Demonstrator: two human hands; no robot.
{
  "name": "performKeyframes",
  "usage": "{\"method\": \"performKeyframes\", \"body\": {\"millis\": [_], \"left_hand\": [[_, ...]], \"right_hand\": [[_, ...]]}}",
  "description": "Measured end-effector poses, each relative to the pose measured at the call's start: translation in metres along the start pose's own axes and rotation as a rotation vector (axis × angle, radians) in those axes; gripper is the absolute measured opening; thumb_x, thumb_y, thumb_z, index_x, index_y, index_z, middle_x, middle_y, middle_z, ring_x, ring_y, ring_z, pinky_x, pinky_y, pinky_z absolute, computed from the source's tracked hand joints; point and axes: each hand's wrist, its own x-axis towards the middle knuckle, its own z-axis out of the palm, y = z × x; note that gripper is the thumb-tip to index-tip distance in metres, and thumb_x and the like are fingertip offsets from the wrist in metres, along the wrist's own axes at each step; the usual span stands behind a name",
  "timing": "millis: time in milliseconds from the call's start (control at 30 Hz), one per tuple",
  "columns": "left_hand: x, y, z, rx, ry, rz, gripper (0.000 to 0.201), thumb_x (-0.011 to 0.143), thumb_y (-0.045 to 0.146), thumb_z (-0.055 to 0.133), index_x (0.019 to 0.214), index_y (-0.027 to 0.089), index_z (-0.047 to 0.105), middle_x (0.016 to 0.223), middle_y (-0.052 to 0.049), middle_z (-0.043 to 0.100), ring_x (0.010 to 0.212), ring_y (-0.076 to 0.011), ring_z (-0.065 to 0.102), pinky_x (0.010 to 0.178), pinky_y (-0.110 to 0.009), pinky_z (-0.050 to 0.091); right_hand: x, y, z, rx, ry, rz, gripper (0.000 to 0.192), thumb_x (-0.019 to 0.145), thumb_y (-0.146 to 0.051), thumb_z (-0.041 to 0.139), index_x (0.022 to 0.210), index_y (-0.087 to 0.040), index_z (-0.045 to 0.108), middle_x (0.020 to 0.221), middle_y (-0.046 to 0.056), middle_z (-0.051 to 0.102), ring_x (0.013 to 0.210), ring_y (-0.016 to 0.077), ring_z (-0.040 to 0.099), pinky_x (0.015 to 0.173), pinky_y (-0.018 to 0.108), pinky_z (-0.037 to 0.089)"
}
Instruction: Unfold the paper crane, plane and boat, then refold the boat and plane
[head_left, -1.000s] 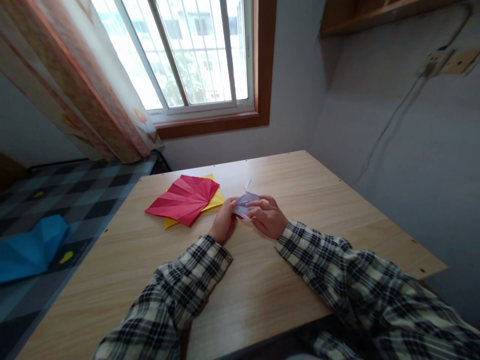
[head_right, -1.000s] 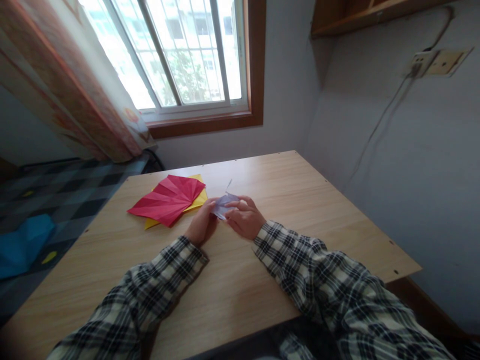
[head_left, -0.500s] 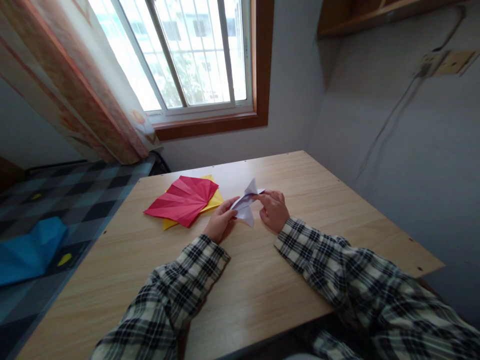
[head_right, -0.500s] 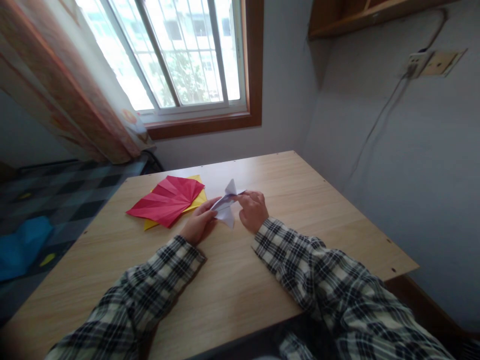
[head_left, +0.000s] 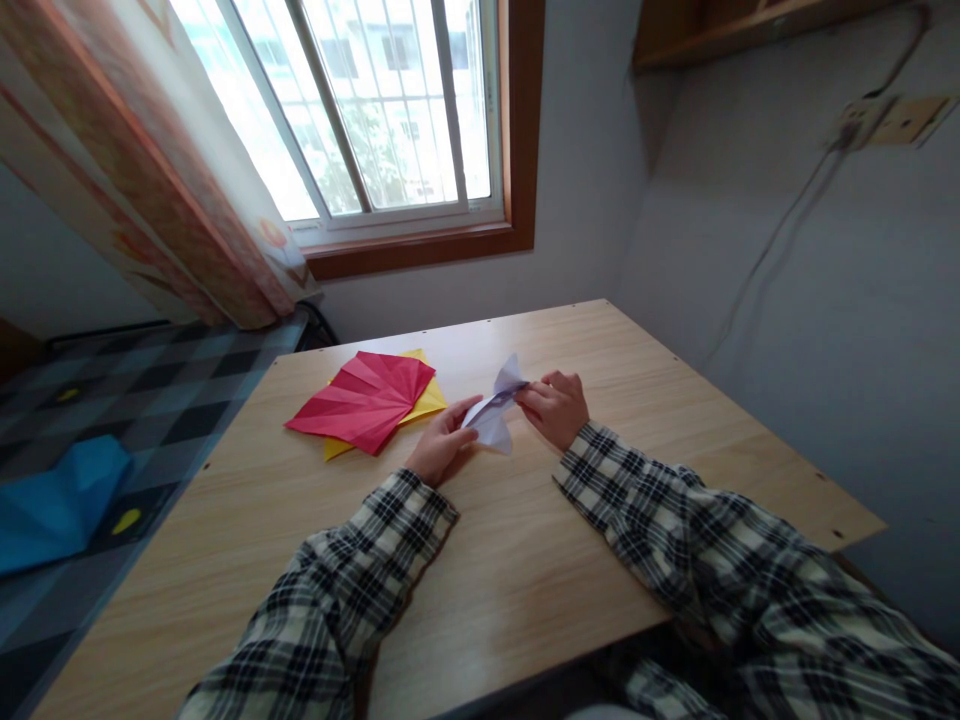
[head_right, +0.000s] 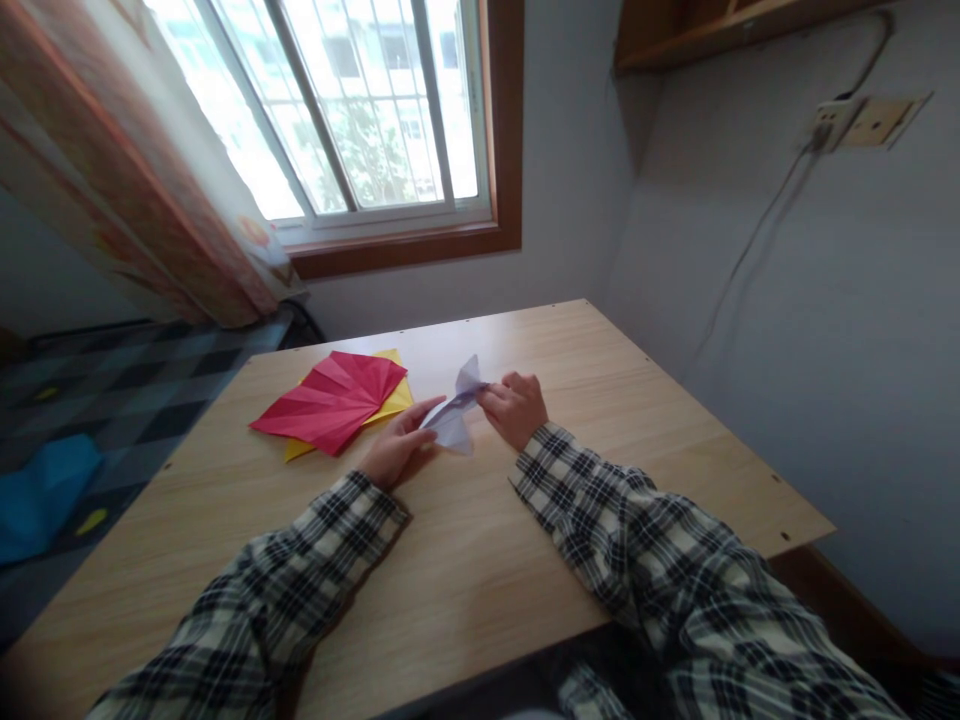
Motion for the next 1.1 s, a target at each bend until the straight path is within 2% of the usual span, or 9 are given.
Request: {"method": "performKeyframes", "body": {"millis": [167,233,333,400,533,633,767,900,1100], "left_hand": [[-0.002,-0.002,0.003,0.028,0.051,0.009,0.066,0.067,0.015,0.063,0.133,0.019,0.059,0.114,-0.006,0.071,0.092,-0.0184,0.064,0.083,-0.029,0.049],[0.0,-0.005,0.004,0.072,0.074,0.052,0.057,0.071,0.021,0.064,0.128,0.018,0.061,0.106,-0.005,0.071,0.089,-0.0188,0.063,0.081,-0.031,0.05],[0.002,-0.008,0.003,0.223,0.122,0.154,0.034,0.079,0.031,0.067,0.109,0.016,0.069,0.096,-0.005,0.071,0.087,-0.0201,0.062,0.083,-0.033,0.05],[0.002,-0.009,0.004,0.269,0.147,0.189,0.033,0.083,0.037,0.065,0.106,0.015,0.069,0.094,-0.006,0.07,0.086,-0.0209,0.062,0.081,-0.034,0.051],[0.001,-0.011,0.004,0.269,0.182,0.204,0.043,0.086,0.044,0.062,0.119,0.017,0.066,0.103,-0.008,0.071,0.086,-0.0216,0.063,0.073,-0.033,0.054],[0.001,-0.012,0.002,0.289,0.204,0.22,0.046,0.087,0.047,0.059,0.122,0.016,0.063,0.104,-0.009,0.07,0.085,-0.0216,0.065,0.073,-0.034,0.055],[0.002,-0.012,-0.002,0.417,0.272,0.301,0.042,0.089,0.042,0.055,0.121,0.016,0.064,0.112,-0.011,0.07,0.095,-0.0248,0.066,0.084,-0.041,0.055],[0.0,-0.008,-0.002,0.573,0.34,0.404,0.036,0.091,0.033,0.051,0.12,0.016,0.065,0.12,-0.011,0.069,0.112,-0.0257,0.063,0.1,-0.043,0.047],[-0.005,-0.002,0.001,0.635,0.301,0.361,0.036,0.088,0.027,0.053,0.12,0.018,0.064,0.114,-0.007,0.071,0.104,-0.0235,0.064,0.095,-0.038,0.048]], "right_hand": [[0.0,-0.001,0.0,0.062,0.058,-0.002,0.016,0.096,-0.031,0.059,0.087,-0.025,0.072,0.091,0.002,0.076,0.092,0.0219,0.053,0.093,0.042,0.028],[0.0,-0.002,0.001,0.098,0.092,0.006,0.016,0.095,-0.029,0.058,0.086,-0.024,0.07,0.088,0.002,0.075,0.095,0.0223,0.054,0.103,0.044,0.024],[0.0,-0.002,0.003,0.159,0.12,0.041,0.014,0.094,-0.027,0.057,0.086,-0.024,0.068,0.086,0.002,0.073,0.099,0.0232,0.056,0.113,0.048,0.019],[-0.001,-0.003,0.006,0.209,0.113,0.078,0.014,0.094,-0.028,0.055,0.086,-0.024,0.066,0.087,0.003,0.072,0.1,0.0232,0.057,0.114,0.048,0.02],[-0.003,-0.005,0.009,0.317,0.062,0.123,0.016,0.095,-0.027,0.049,0.086,-0.023,0.062,0.087,0.004,0.069,0.093,0.0222,0.059,0.11,0.047,0.03],[-0.004,-0.009,0.009,0.399,0.047,0.106,0.016,0.096,-0.026,0.046,0.088,-0.023,0.06,0.084,0.004,0.067,0.087,0.0211,0.059,0.105,0.045,0.035],[-0.004,-0.017,0.005,0.462,0.042,0.09,0.018,0.098,-0.026,0.045,0.088,-0.022,0.059,0.081,0.004,0.063,0.083,0.021,0.057,0.092,0.042,0.042],[-0.004,-0.021,0.002,0.525,0.07,0.117,0.018,0.098,-0.027,0.045,0.089,-0.022,0.059,0.084,0.006,0.059,0.085,0.0211,0.056,0.081,0.038,0.045],[-0.004,-0.022,0.005,0.712,0.106,0.231,0.018,0.098,-0.031,0.047,0.091,-0.021,0.06,0.099,0.008,0.057,0.092,0.0206,0.056,0.078,0.035,0.049]]}}
